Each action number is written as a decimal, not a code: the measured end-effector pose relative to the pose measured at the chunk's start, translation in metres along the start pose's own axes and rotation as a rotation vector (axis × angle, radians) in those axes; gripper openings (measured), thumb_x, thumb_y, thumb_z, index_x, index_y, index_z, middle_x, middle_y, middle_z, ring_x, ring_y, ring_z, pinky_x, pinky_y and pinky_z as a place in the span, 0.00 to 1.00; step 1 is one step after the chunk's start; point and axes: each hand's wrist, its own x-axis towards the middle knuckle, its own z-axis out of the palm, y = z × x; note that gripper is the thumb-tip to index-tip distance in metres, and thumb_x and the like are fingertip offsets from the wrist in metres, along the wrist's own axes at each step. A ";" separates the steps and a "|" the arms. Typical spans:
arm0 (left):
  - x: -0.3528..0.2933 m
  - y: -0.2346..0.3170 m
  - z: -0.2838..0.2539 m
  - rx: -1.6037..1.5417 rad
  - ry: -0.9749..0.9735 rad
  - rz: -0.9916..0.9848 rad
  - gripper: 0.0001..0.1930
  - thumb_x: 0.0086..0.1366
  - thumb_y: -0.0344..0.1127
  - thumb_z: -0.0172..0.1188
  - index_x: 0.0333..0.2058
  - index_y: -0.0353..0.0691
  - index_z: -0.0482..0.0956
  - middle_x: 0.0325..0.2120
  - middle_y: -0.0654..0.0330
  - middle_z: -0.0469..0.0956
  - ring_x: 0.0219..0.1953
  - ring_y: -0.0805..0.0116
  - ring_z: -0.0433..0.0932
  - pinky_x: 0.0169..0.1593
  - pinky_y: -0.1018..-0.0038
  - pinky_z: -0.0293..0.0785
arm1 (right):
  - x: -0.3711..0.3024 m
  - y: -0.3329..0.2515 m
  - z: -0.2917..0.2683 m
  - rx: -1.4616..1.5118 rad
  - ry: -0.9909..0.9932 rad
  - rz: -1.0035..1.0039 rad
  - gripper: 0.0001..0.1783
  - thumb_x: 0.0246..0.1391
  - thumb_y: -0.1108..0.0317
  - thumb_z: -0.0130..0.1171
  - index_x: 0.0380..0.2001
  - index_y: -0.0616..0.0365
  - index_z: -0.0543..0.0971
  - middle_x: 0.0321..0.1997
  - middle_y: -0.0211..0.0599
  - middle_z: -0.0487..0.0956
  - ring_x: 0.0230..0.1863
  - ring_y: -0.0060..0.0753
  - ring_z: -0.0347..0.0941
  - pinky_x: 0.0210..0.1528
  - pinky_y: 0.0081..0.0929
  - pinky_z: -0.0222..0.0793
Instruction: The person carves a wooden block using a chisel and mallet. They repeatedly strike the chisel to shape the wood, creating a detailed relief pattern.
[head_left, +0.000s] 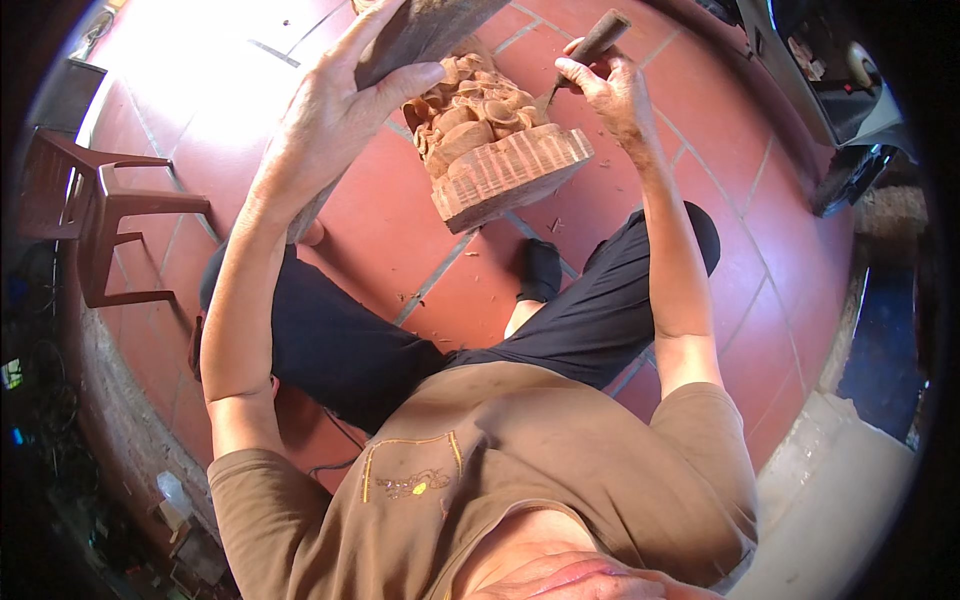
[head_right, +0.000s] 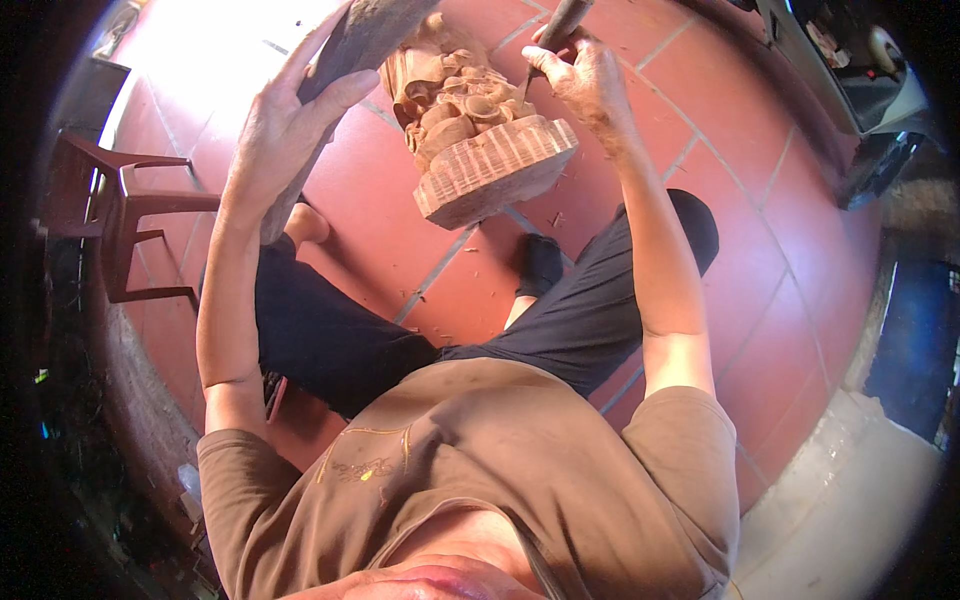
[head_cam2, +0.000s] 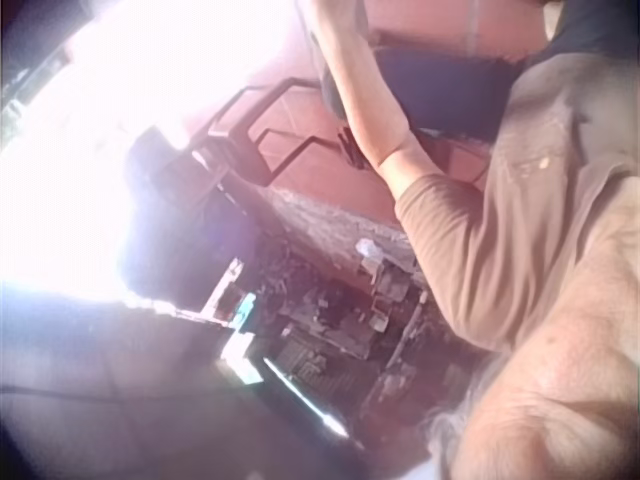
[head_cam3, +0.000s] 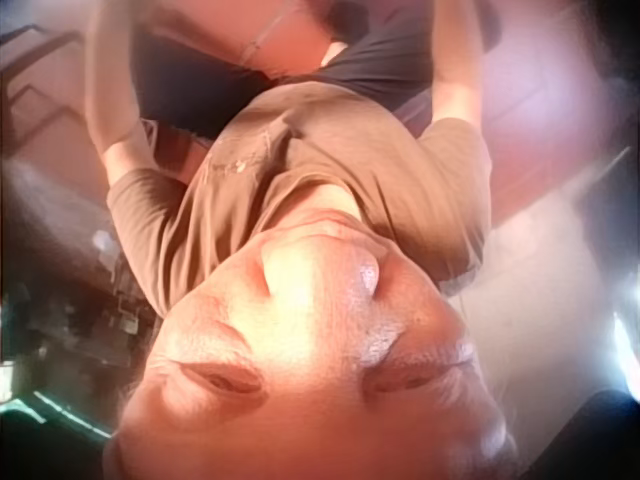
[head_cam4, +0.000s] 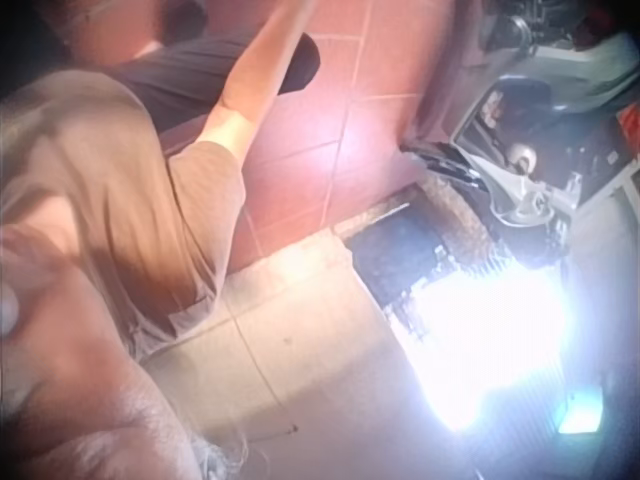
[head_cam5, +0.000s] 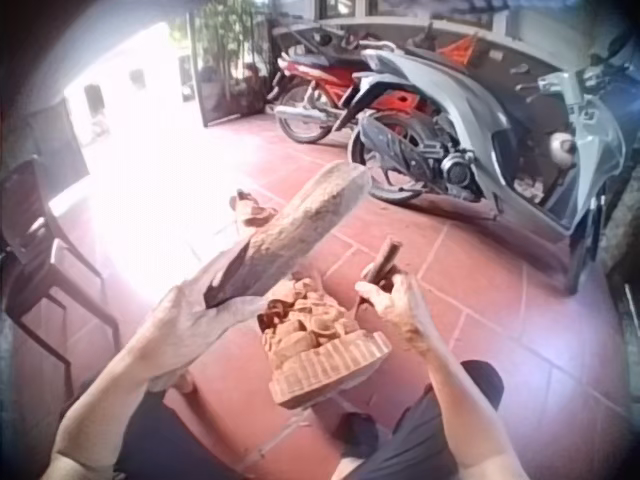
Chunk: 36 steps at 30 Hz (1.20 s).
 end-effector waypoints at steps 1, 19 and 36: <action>0.001 0.015 -0.004 -0.060 -0.043 -0.023 0.35 0.64 0.44 0.67 0.64 0.36 0.65 0.51 0.48 0.77 0.54 0.64 0.75 0.59 0.71 0.68 | -0.002 -0.001 -0.001 0.026 -0.013 -0.010 0.18 0.55 0.64 0.68 0.47 0.54 0.77 0.37 0.32 0.83 0.39 0.25 0.80 0.41 0.24 0.75; -0.005 -0.003 -0.005 -0.128 -0.133 -0.015 0.36 0.64 0.41 0.68 0.64 0.29 0.64 0.55 0.48 0.75 0.57 0.66 0.72 0.61 0.69 0.67 | -0.004 -0.001 -0.010 0.305 -0.267 -0.044 0.15 0.57 0.74 0.63 0.45 0.59 0.72 0.41 0.36 0.81 0.47 0.29 0.78 0.55 0.31 0.75; -0.015 -0.009 0.011 -0.106 -0.085 -0.180 0.40 0.58 0.56 0.69 0.65 0.47 0.68 0.27 0.62 0.80 0.26 0.79 0.76 0.29 0.81 0.73 | -0.012 0.002 -0.017 0.209 -0.274 -0.058 0.11 0.55 0.73 0.66 0.40 0.58 0.76 0.36 0.30 0.80 0.43 0.24 0.78 0.51 0.28 0.74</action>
